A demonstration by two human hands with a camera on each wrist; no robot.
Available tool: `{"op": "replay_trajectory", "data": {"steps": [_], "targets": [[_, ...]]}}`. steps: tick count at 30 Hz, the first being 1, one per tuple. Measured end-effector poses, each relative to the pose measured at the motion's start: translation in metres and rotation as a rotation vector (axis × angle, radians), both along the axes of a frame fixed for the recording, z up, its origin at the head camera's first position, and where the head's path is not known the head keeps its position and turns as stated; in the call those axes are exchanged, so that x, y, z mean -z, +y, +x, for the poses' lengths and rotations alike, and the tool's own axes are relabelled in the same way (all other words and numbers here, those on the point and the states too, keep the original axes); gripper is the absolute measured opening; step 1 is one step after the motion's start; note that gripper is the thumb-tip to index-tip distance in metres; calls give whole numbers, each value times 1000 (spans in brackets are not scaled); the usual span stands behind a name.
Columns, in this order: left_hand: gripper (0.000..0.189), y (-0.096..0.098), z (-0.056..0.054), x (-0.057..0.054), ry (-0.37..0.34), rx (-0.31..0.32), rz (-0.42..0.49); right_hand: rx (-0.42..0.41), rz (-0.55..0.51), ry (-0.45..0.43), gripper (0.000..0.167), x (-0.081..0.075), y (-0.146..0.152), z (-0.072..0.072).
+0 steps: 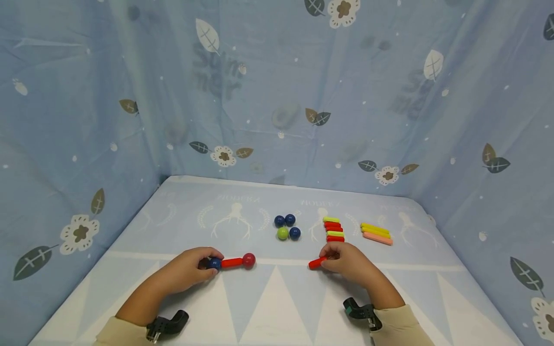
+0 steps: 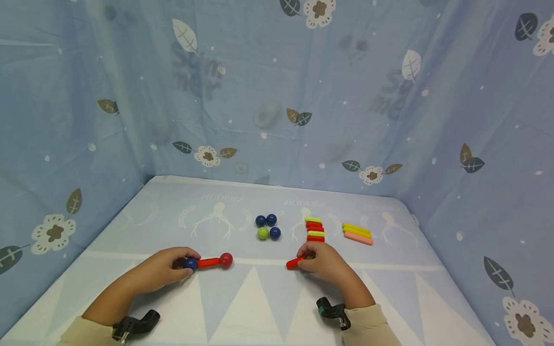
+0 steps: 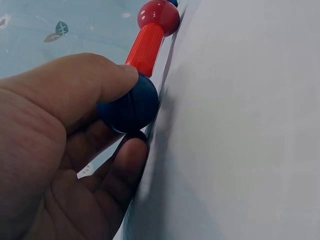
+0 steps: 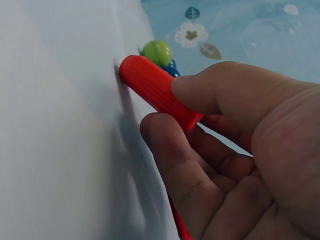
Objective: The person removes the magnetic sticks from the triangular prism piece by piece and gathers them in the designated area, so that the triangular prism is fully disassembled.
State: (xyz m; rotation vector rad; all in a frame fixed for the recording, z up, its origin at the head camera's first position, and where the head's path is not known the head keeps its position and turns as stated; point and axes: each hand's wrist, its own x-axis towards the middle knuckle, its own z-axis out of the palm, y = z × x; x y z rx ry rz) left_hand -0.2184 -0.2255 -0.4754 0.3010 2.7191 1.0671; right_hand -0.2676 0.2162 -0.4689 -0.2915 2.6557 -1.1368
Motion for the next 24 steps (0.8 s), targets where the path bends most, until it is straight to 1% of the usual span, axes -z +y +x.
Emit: {"op": "replay_trajectory", "data": {"steps": [5, 8, 14, 19, 24], "targets": [[27, -1, 0, 1, 8, 9, -6, 64, 24, -8, 15, 0, 15, 1], [28, -2, 0, 2, 11, 13, -16, 77, 41, -8, 15, 1, 23, 1], [27, -2, 0, -1, 13, 18, -1, 103, 77, 3, 17, 0, 37, 0], [26, -1, 0, -1, 11, 19, -4, 141, 102, 0, 17, 2, 46, -2], [26, -1, 0, 0, 7, 15, -5, 155, 97, 0, 17, 7, 49, -5]]}}
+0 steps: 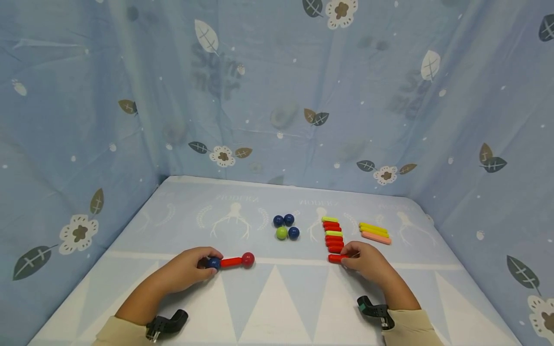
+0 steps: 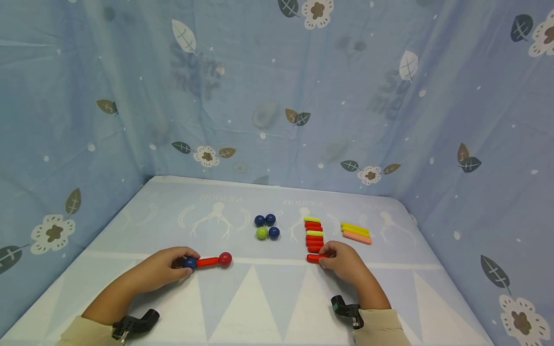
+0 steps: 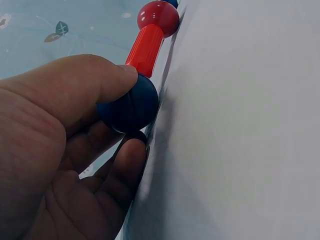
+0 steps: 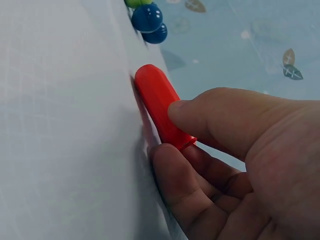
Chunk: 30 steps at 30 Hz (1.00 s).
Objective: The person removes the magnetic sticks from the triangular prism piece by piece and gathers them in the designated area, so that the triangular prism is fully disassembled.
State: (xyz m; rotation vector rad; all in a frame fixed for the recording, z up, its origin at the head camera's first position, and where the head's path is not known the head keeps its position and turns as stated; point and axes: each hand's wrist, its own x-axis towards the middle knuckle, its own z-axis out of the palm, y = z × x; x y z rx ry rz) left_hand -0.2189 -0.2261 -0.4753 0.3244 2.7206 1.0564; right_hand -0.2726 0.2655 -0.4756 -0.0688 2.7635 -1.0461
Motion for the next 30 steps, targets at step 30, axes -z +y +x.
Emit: {"op": "replay_trajectory", "data": {"steps": [30], "targets": [[28, -1, 0, 0, -13, -9, 8, 115, -4, 62, 16, -5, -13, 3]]}}
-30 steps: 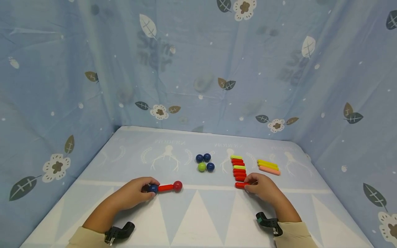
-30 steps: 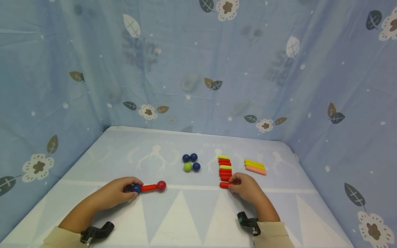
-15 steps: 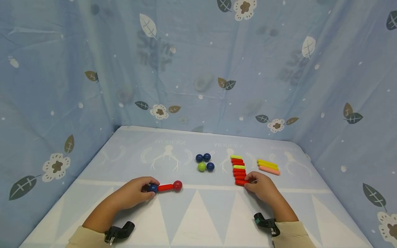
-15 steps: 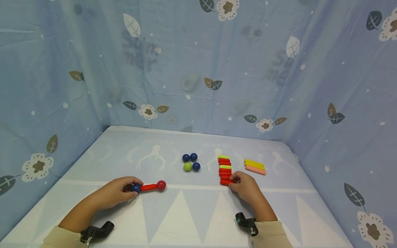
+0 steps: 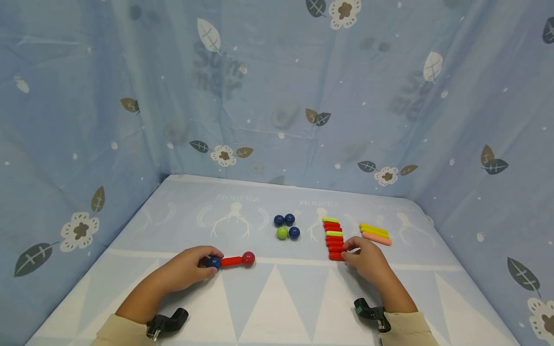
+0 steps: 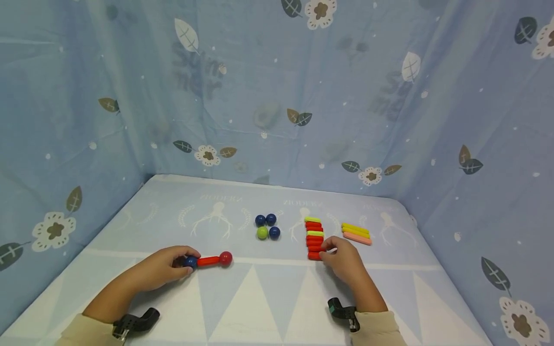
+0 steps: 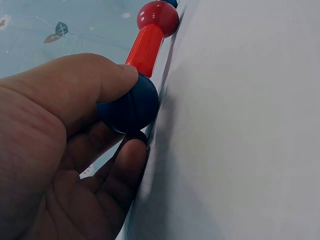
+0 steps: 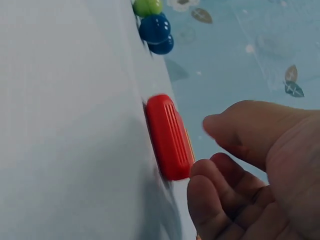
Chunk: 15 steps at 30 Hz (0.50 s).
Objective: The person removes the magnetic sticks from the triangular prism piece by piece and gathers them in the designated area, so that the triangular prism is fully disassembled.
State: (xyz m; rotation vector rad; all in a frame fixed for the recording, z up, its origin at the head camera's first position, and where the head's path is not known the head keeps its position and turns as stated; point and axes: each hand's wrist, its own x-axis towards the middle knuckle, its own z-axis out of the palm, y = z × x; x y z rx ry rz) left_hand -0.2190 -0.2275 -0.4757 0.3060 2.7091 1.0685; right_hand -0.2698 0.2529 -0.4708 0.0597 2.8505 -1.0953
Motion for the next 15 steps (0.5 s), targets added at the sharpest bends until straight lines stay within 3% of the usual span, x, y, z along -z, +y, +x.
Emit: {"op": "replay_trajectory", "data": {"steps": [6, 15], "targets": [[28, 1, -1, -2, 0, 7, 7, -64, -80, -7, 18, -4, -24, 5], [28, 1, 0, -1, -4, 17, 7, -332, -185, -102, 20, -8, -67, 12]]}}
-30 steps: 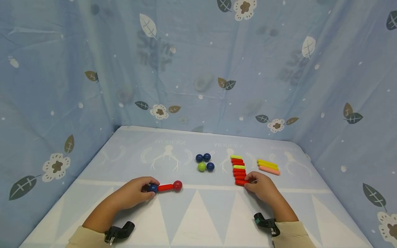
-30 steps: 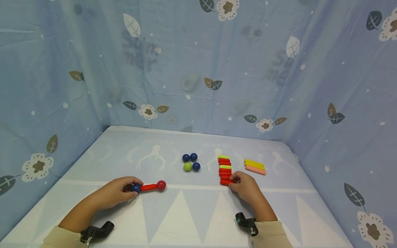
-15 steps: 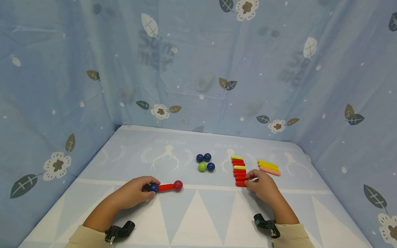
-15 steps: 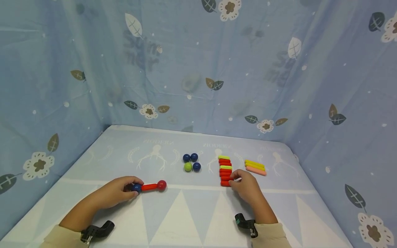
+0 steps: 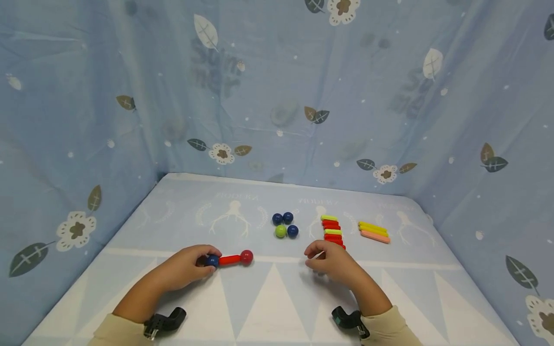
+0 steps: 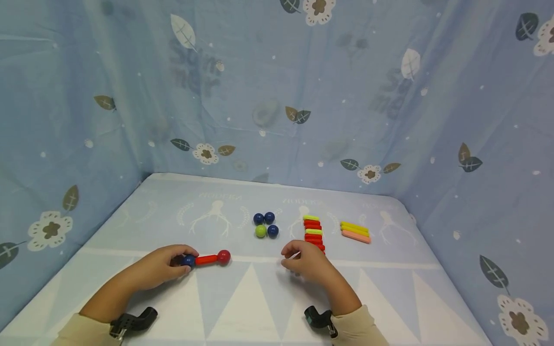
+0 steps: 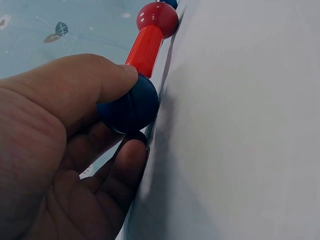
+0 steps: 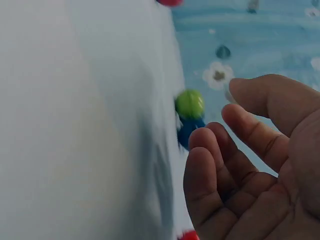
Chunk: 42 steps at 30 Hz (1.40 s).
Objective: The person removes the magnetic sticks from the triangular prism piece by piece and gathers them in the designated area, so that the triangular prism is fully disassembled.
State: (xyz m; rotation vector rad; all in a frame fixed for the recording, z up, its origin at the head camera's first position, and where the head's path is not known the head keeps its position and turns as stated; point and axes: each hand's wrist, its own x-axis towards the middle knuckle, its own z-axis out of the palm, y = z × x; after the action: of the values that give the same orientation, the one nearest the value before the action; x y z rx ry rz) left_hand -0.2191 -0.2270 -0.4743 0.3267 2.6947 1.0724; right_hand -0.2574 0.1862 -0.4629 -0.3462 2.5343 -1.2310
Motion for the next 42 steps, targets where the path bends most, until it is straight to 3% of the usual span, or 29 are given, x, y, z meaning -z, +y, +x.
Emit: {"op": "replay_trajectory", "data": {"steps": [6, 11, 17, 25, 31, 38, 42], "targets": [[30, -2, 2, -3, 22, 25, 11, -184, -11, -45, 20, -3, -34, 0], [29, -1, 0, -2, 17, 32, 24, -272, -16, -51, 19, -5, -59, -2], [31, 0, -1, -1, 58, 67, 5, -261, -68, -31, 20, 0, -89, -8], [32, -2, 0, 1, 46, 45, 1, -164, -30, -42, 49, 4, -122, -14], [32, -3, 0, 2, 57, 65, 4, -216, -37, -57, 41, 7, -132, -16], [33, -3, 0, 0, 64, 77, 16, -306, 30, 10, 30, 8, -136, -15], [35, -1, 2, -1, 50, 66, 9, -353, -10, 27, 21, 10, -135, -14]]}}
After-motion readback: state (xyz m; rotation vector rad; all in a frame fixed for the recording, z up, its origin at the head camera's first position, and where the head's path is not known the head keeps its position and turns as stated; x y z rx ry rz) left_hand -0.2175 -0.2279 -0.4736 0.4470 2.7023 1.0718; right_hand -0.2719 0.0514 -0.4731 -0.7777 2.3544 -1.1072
